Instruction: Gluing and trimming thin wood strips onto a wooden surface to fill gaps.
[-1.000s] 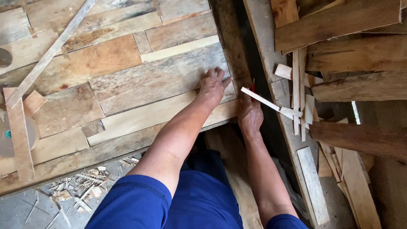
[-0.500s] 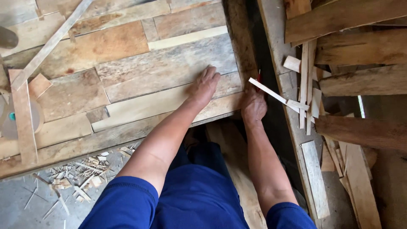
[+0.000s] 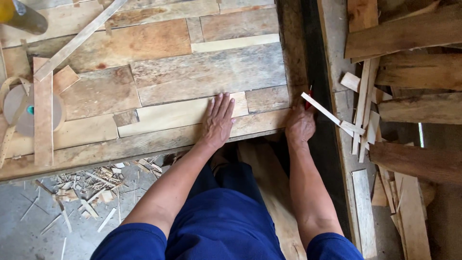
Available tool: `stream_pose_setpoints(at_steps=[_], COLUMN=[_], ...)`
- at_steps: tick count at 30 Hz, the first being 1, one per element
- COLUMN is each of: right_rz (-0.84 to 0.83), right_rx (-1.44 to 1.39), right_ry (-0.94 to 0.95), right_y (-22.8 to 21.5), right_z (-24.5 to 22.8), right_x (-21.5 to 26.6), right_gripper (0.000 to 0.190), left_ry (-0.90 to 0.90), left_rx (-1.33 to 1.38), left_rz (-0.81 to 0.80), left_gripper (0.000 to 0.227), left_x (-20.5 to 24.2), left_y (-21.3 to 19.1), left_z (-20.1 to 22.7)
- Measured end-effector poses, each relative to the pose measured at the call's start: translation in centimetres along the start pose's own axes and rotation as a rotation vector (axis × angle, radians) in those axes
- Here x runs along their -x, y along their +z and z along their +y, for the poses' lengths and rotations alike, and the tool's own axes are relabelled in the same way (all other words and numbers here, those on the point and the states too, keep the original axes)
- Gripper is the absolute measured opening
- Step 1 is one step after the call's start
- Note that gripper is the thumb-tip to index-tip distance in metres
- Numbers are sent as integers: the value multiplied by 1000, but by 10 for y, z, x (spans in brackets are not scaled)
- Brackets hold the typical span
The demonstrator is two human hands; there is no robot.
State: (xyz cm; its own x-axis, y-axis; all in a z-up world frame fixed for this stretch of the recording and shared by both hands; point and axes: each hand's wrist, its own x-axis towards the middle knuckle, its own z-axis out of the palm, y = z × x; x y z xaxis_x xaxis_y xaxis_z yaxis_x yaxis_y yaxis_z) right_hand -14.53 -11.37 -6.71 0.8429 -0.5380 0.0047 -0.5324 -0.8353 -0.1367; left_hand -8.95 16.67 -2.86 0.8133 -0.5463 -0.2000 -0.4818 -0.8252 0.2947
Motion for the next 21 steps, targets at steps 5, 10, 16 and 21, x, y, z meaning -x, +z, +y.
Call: stream_pose_setpoints(at_steps=[5,10,16,21], right_rz=[-16,-61,282,232], right_rx=[-16,-67,-91,-98], right_ry=[17,103,-257,-281], right_y=[4,-20,14,13], right_z=[2,-14,15,25], right_x=[-2,2,4,5], right_gripper=[46,39,46,48], left_ry=[-1,22,-22,-238], left_rx=[-127,-215,-65,-69], left_rz=[-68,-14,-79,117], left_gripper=[71,70,69,67], left_x=[2,4,31,79], left_y=[13,13,-12,0], left_z=[-6,-9,-30,-107])
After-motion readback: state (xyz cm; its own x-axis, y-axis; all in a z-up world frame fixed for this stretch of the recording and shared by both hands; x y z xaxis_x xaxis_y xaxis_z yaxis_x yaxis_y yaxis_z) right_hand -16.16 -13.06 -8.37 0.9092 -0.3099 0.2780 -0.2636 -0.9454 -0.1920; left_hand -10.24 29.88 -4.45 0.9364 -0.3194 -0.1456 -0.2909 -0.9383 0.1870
